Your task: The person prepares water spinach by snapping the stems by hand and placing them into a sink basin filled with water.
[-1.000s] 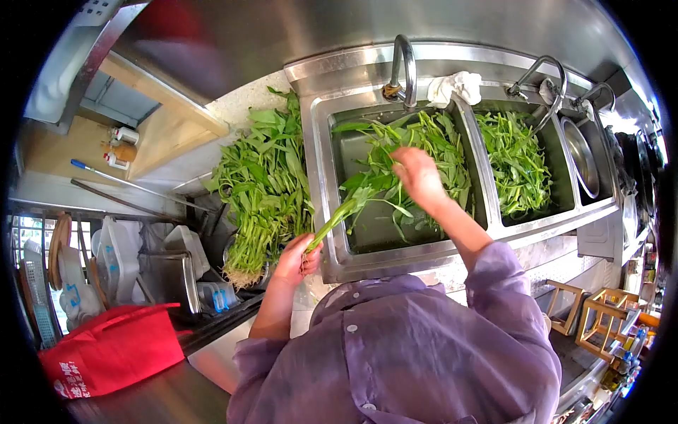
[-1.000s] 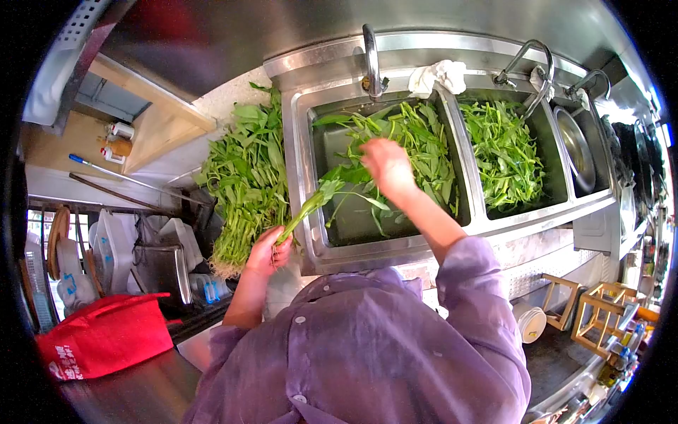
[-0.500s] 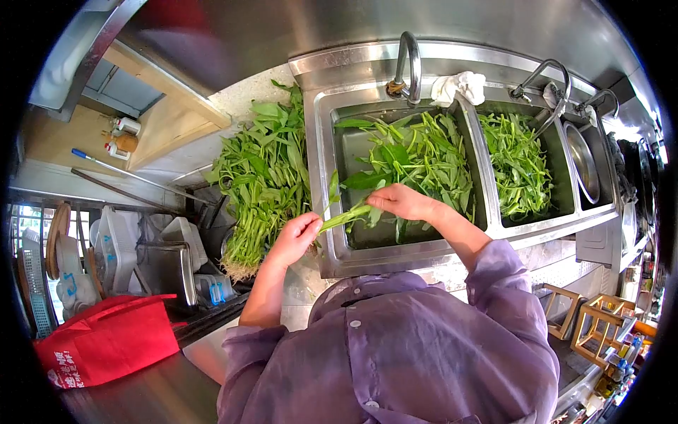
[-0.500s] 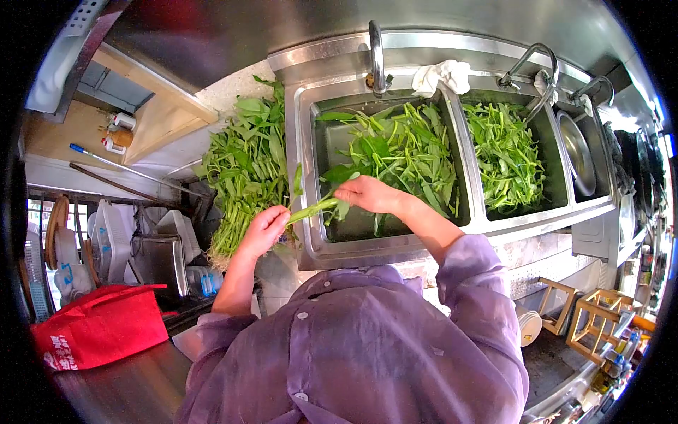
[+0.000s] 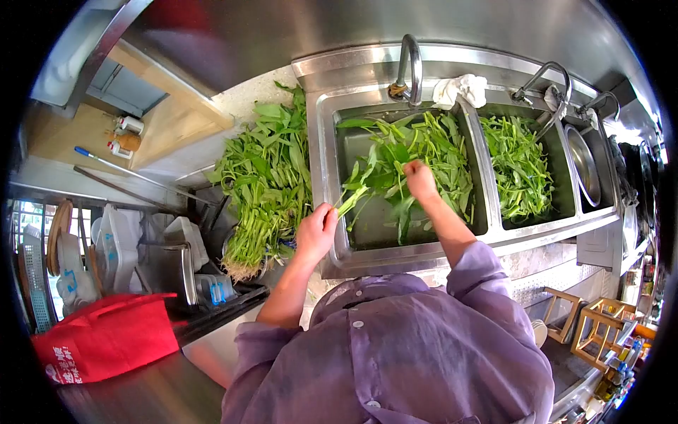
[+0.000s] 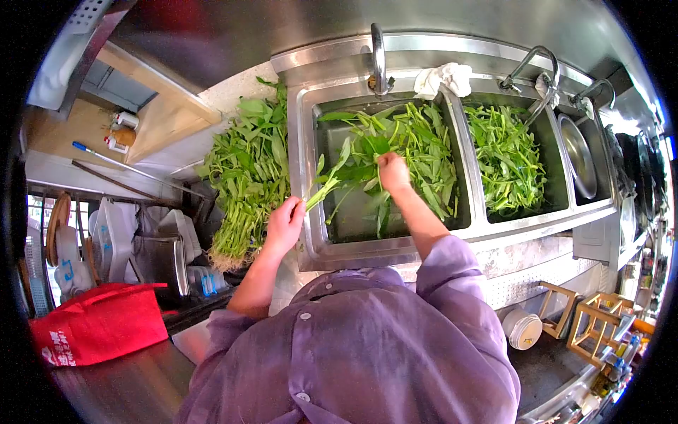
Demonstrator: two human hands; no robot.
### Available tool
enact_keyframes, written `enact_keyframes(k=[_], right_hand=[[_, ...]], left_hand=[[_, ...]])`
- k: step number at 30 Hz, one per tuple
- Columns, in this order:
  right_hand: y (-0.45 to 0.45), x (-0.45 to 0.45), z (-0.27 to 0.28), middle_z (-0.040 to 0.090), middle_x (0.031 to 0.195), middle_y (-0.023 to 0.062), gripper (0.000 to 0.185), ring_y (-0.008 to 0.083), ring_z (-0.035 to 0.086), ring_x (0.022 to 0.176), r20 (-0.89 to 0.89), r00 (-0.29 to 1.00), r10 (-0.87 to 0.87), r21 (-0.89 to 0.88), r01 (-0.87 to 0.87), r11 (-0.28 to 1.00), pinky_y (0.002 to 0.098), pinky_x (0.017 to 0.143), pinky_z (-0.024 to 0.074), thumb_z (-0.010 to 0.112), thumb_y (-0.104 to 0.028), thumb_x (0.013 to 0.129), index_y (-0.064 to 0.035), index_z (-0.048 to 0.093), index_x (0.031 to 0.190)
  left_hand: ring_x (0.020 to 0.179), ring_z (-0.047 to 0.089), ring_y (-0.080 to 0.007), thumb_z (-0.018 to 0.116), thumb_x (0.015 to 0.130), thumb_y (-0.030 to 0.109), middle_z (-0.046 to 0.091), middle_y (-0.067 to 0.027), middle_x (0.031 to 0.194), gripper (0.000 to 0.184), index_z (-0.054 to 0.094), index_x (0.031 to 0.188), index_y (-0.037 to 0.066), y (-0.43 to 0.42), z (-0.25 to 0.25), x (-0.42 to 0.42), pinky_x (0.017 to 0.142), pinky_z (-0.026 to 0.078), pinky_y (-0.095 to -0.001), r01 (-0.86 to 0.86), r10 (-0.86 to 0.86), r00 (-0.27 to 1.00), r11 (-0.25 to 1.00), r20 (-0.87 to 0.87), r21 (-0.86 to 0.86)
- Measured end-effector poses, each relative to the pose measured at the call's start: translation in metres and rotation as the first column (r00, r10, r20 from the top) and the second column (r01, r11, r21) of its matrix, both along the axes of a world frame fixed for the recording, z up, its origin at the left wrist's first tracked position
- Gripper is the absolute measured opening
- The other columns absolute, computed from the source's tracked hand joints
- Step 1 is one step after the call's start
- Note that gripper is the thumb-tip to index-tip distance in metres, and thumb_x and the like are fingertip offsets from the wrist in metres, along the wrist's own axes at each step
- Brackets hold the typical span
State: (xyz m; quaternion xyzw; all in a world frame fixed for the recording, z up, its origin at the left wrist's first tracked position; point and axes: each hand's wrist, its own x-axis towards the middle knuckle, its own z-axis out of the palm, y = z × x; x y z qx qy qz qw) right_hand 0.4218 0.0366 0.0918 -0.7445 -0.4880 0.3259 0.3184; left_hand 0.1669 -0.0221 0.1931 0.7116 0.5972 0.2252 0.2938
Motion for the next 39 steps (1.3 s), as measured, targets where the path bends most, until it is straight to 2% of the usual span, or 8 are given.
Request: enact_keyframes(k=[7, 11, 15, 17, 21, 25, 33, 39], right_hand=[[-0.044, -0.055, 0.097, 0.054, 0.092, 0.0090, 0.014, 0.0247, 0.051, 0.096, 0.709, 0.554, 0.437, 0.339, -0.810, 0.478, 0.0396, 0.087, 0.0370, 0.050, -0.016, 0.079, -0.0094, 0.055, 0.090], [-0.046, -0.076, 0.072, 0.055, 0.080, 0.0097, 0.011, 0.0183, 0.056, 0.084, 0.437, 0.570, 0.696, 0.278, -0.822, 0.498, 0.0348, 0.081, 0.0407, 0.051, -0.015, 0.080, -0.0076, 0.055, 0.087], [-0.031, -0.067, 0.051, 0.059, 0.078, 0.0049, 0.019, 0.0115, 0.055, 0.076, -0.708, 0.625, 0.330, 0.175, -0.298, 0.938, 0.0247, 0.073, 0.0418, 0.043, -0.018, 0.088, -0.0033, 0.055, 0.088], [-0.014, -0.038, 0.030, 0.061, 0.079, 0.0056, 0.025, 0.0146, 0.056, 0.075, -0.666, 0.715, 0.211, 0.121, -0.176, 0.977, 0.0276, 0.072, 0.0421, 0.039, -0.024, 0.088, -0.0049, 0.055, 0.092], [0.002, 0.010, -0.015, 0.050, 0.108, 0.0166, 0.042, 0.0326, 0.050, 0.097, 0.500, 0.864, 0.061, 0.058, -0.104, 0.993, 0.0387, 0.080, 0.0420, 0.046, -0.034, 0.084, -0.0069, 0.043, 0.116], [-0.009, -0.018, -0.050, 0.024, 0.133, 0.0144, 0.082, 0.0382, 0.031, 0.115, 0.486, 0.806, 0.338, -0.403, -0.136, 0.905, 0.0555, 0.086, 0.0330, 0.056, -0.055, 0.070, -0.0188, 0.018, 0.133], [-0.018, -0.071, -0.151, 0.009, 0.141, 0.0079, 0.083, 0.0306, 0.023, 0.124, 0.423, 0.504, 0.753, -0.796, -0.189, 0.574, 0.0545, 0.093, 0.0273, 0.060, -0.040, 0.071, -0.0198, 0.011, 0.135], [0.020, -0.030, -0.115, 0.059, 0.100, 0.0136, 0.041, 0.0284, 0.056, 0.094, 0.256, 0.331, 0.908, -0.847, -0.376, 0.376, 0.0322, 0.079, 0.0439, 0.053, -0.026, 0.075, -0.0037, 0.054, 0.110]], left_hand=[[0.052, 0.051, -0.0273, 0.049, 0.082, 0.025, 0.052, -0.0126, 0.059, 0.021, 0.052, 0.078, 0.005, 0.008, -0.008, 0.001, 0.050, 0.039, -0.0341, 0.071, -0.039, 0.983, 0.982, 0.179, -0.172], [0.052, 0.050, -0.0187, 0.050, 0.083, 0.024, 0.051, -0.0106, 0.062, 0.021, 0.050, 0.084, 0.003, 0.004, -0.007, 0.007, 0.050, 0.039, -0.0325, 0.193, -0.195, 0.978, 0.981, -0.079, -0.028], [0.051, 0.046, -0.0109, 0.042, 0.088, 0.021, 0.051, -0.0029, 0.062, 0.018, 0.050, 0.087, 0.005, -0.002, -0.030, 0.002, 0.046, 0.036, -0.0248, 0.047, 0.035, 0.878, 0.986, 0.478, -0.158], [0.052, 0.044, -0.0083, 0.040, 0.090, 0.021, 0.051, -0.0009, 0.065, 0.018, 0.049, 0.090, 0.006, -0.015, -0.040, -0.012, 0.047, 0.036, -0.0206, 0.051, 0.395, 0.575, 0.857, 0.716, -0.513], [0.067, 0.053, -0.0141, 0.041, 0.089, 0.020, 0.057, -0.0082, 0.082, 0.019, 0.048, 0.100, 0.006, -0.051, -0.047, -0.059, 0.058, 0.045, -0.0263, 0.047, 0.620, 0.147, 0.774, 0.771, -0.632], [0.070, 0.054, -0.0170, 0.043, 0.087, 0.018, 0.057, -0.0091, 0.087, 0.021, 0.047, 0.104, 0.006, -0.084, -0.061, -0.116, 0.062, 0.046, -0.0304, -0.044, 0.755, -0.047, 0.652, 0.654, -0.757], [0.053, 0.047, -0.0102, 0.065, 0.073, 0.021, 0.050, -0.0016, 0.063, 0.024, 0.047, 0.068, 0.005, -0.073, -0.111, -0.167, 0.045, 0.040, -0.0266, -0.543, 0.841, 0.488, 0.502, 0.234, -0.673], [0.066, 0.056, -0.0289, 0.064, 0.069, 0.036, 0.058, -0.0162, 0.069, 0.038, 0.057, 0.079, 0.000, 0.002, -0.150, -0.128, 0.060, 0.043, -0.0364, -0.552, 0.532, 0.834, 0.799, -0.148, -0.238]])
